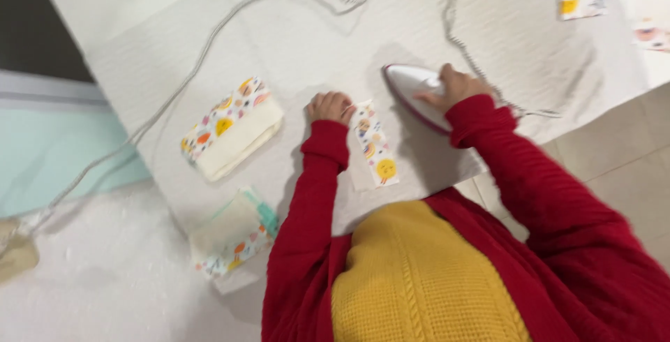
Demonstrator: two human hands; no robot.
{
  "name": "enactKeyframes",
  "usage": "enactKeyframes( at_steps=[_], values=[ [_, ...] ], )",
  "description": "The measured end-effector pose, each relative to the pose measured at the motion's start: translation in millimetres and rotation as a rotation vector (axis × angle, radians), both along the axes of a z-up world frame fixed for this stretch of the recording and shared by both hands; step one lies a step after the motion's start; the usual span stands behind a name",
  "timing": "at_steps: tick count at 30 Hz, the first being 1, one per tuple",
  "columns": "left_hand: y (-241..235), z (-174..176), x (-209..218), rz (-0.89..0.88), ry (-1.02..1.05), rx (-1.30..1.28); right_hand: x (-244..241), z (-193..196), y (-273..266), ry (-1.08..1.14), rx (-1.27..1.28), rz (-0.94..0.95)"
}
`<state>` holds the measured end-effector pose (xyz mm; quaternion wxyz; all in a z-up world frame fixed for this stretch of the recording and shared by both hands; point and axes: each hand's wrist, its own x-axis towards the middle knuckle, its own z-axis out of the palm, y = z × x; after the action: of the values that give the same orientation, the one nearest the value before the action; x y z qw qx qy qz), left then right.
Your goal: The person irons small patterned cloth items on a white towel laid over a table. They repeatedly pick up the iron, press the fabric, and smooth the edges with their hands. The person handles several folded cloth pieces, ironing each one individually.
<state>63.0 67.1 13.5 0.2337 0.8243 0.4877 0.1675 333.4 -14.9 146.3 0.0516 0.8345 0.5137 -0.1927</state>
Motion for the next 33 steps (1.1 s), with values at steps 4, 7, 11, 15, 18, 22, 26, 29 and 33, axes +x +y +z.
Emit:
enactKeyframes(
  at_steps=[4,7,11,15,18,22,26,29,33],
  values=[
    [11,-18,4,-0.129,0.023,0.132,-16,-4,-18,-0.084,0.457,0.085],
    [1,8,-4,-0.127,-0.092,0.099,-51,-5,-37,0.216,0.683,0.275],
    [-9,53,-14,-0.128,-0.241,-0.194,-78,-13,-34,0.665,0.583,0.087],
    [-25,118,-26,-0.051,-0.376,-0.335,-93,-15,-37,1.125,-0.063,-0.122],
    [-31,157,-44,0.003,-0.411,-0.235,-88,-60,-43,1.001,-0.123,0.103],
    [-51,120,-77,0.357,-0.735,-0.418,-68,-53,-15,1.045,-0.244,0.154],
    [-96,47,-105,0.715,-1.087,-0.624,-65,-38,44,0.850,-0.253,0.249],
    [-135,5,-100,0.792,-1.338,-0.881,-86,-70,98,0.675,-0.183,0.452],
    [-175,-36,-87,0.631,-1.362,-1.129,-130,-82,137,0.623,-0.216,0.501]
  ],
)
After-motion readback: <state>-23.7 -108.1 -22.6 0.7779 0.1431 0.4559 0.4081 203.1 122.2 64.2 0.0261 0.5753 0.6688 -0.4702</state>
